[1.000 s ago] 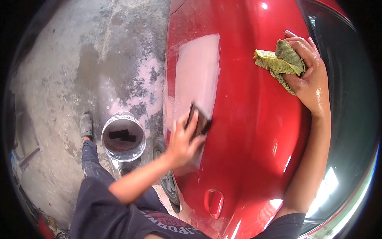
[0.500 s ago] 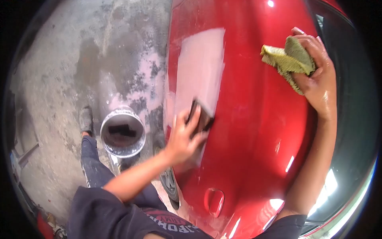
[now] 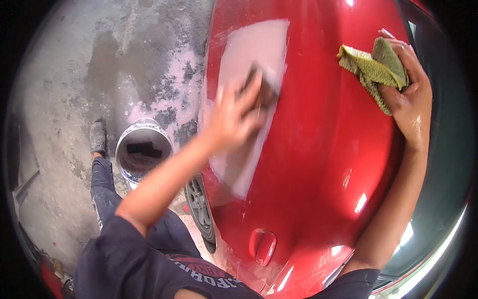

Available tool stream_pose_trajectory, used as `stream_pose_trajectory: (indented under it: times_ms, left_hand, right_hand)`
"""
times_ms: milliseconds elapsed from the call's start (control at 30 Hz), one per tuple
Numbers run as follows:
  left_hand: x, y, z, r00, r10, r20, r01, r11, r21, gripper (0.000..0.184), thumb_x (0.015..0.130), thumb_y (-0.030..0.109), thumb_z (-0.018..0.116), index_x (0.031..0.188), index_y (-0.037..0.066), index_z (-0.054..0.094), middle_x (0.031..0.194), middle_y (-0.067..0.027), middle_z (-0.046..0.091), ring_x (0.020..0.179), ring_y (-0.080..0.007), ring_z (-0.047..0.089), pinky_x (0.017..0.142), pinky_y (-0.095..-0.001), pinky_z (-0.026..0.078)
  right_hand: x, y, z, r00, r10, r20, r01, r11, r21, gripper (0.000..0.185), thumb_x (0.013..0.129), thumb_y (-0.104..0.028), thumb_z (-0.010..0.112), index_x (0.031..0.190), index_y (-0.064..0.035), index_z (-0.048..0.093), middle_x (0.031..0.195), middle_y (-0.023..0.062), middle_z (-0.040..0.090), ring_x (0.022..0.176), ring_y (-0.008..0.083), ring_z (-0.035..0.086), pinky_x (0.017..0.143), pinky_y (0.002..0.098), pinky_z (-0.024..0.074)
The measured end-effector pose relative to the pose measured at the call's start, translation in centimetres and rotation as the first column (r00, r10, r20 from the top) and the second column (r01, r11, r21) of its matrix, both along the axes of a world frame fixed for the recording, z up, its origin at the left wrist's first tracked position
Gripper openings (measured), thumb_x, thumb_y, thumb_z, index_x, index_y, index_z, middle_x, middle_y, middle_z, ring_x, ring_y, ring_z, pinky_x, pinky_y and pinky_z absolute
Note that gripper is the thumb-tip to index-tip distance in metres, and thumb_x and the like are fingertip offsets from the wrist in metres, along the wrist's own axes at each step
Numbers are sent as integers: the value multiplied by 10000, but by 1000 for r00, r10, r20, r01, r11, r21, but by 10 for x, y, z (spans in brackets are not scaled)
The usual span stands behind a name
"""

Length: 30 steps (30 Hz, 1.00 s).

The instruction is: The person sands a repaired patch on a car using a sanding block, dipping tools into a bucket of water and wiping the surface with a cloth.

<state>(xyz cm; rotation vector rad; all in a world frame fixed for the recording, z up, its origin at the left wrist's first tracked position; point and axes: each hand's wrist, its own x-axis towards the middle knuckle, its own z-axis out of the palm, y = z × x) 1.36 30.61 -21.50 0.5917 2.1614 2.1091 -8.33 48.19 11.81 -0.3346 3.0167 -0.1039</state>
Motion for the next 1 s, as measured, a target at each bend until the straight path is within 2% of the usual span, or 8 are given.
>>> stream_pose_trajectory:
  times_ms: [100,233,300,500,600,767,900,1000]
  left_hand:
    - [-107,12,10,999,-3,32,4,1000,-8,805,887,394,733,1586,135,429,1470,-256,469,1288,-467,469,1120,-500,398]
    - [32,-9,-7,999,11,-38,-8,997,76,771,891,329,721,1582,133,439,1511,-246,436,1293,-469,467,1100,-554,386]
    - [98,-43,14,993,-96,63,92,994,60,815,857,291,752,1578,87,432,1545,-248,413,1307,-452,474,1109,-544,374]
    - [-86,6,-5,998,-20,63,18,1000,23,746,917,337,695,1590,157,427,1474,-251,462,1317,-453,455,1127,-544,380]
    - [-44,6,-12,999,50,2,-50,998,36,737,910,330,718,1581,206,440,1500,-253,442,1244,-469,473,1069,-542,427]
    - [94,-30,5,995,-45,93,38,996,84,774,885,310,730,1577,111,444,1504,-257,445,1287,-469,466,1101,-532,368]
    - [-69,15,16,998,65,22,-65,998,7,752,891,309,702,1577,141,445,1461,-255,468,1241,-475,476,1070,-552,404]
    - [-70,10,17,999,46,21,-46,999,-7,744,892,308,697,1576,154,447,1470,-256,458,1237,-476,476,1054,-556,421]
  right_hand:
    - [2,2,1,996,-84,8,85,996,-21,630,645,62,613,1273,33,642,1378,140,639,1372,252,552,1196,363,371]
    - [-2,-13,-1,999,36,-31,-33,995,92,592,640,53,612,1231,39,657,1383,158,637,1377,292,557,1210,391,356]
    - [-3,-11,-1,998,60,-27,-56,990,133,579,639,51,616,1216,40,661,1384,160,638,1377,306,557,1216,399,350]
    - [2,6,2,999,-41,13,42,998,-36,571,686,46,628,1256,27,649,1391,134,636,1337,270,582,1182,377,389]
    - [0,3,0,999,-31,-14,31,999,7,580,684,47,622,1263,25,648,1405,136,629,1336,266,582,1172,370,398]
    - [-4,2,1,1000,19,-17,-18,998,59,594,675,44,617,1268,27,647,1410,143,626,1321,265,595,1162,371,416]
    - [0,7,4,999,-40,4,39,998,48,568,704,38,599,1270,36,639,1411,146,623,1338,265,576,1173,378,404]
    - [-1,0,1,999,-45,13,45,999,11,548,714,32,594,1261,41,637,1415,144,619,1362,269,554,1183,383,390]
